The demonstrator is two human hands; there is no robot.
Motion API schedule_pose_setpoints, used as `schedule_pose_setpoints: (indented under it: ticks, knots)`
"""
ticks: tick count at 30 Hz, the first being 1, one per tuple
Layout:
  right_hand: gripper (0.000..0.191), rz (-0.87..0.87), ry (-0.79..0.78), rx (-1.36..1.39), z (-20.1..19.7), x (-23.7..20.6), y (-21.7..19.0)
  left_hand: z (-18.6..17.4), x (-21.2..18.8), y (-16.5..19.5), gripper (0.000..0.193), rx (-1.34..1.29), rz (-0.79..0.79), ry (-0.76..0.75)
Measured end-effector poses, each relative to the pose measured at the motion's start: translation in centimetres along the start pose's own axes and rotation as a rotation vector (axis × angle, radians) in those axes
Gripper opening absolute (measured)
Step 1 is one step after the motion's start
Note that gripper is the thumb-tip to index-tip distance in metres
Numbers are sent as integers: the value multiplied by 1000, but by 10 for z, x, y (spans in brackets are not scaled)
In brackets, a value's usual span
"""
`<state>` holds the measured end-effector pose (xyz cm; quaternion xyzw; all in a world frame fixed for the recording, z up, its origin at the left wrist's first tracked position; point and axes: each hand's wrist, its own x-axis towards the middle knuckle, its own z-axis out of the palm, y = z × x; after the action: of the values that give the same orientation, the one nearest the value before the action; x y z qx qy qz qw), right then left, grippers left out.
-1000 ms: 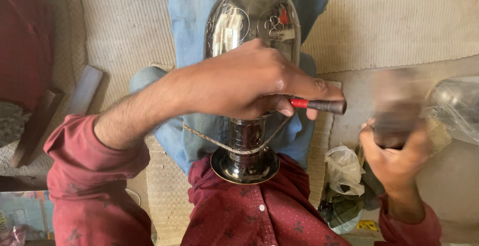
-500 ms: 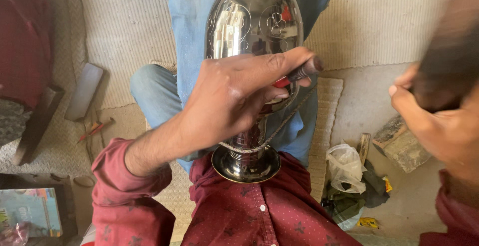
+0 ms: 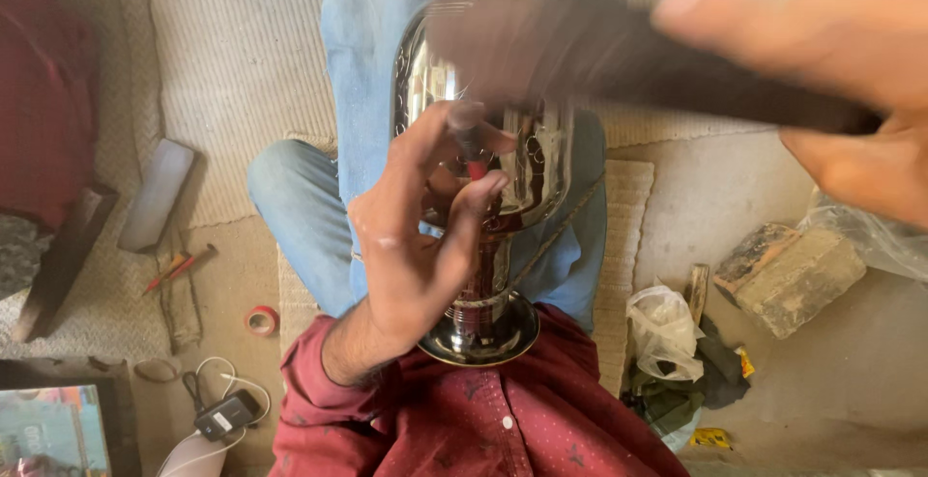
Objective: The person sits cross-legged on the floor and repeatedly strikes a metal chisel against the neck of a silver trophy with a wooden mallet. The trophy is held steady between the legs and the chisel is repositioned frequently to work around the circumference.
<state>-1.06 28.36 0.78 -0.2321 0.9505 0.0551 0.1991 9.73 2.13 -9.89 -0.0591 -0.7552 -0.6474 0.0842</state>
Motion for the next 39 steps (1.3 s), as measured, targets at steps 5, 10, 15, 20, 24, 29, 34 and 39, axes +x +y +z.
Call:
schedule_pose_setpoints:
  ticks: [5, 10, 15, 20, 24, 29, 34, 39]
  knots:
    - [86, -427, 250, 508, -33, 5, -12, 7, -13, -7, 49, -153, -40, 88]
    - [83, -439, 247, 432, -30, -2, -12, 17, -24, -16, 49, -121, -38, 203]
    - [79, -576, 288, 321, -30, 4, -9, 18, -33, -21, 48, -219, -6, 175]
    - [91, -445, 168, 0, -39, 6, -15, 18, -32, -24, 51, -248, -8, 191]
    - [103, -463, 53, -228, -47, 8, -11, 20, -31, -25, 50, -283, -2, 214]
    - [86, -579, 201, 127, -39, 3, -1, 21, -32, -26, 52, -282, 13, 209]
    - [86, -536, 109, 105, -29, 1, 9, 22, -31, -26, 57, -261, -22, 244]
    - [84, -584, 170, 15, -27, 5, 13, 25, -31, -24, 60, -279, 21, 281]
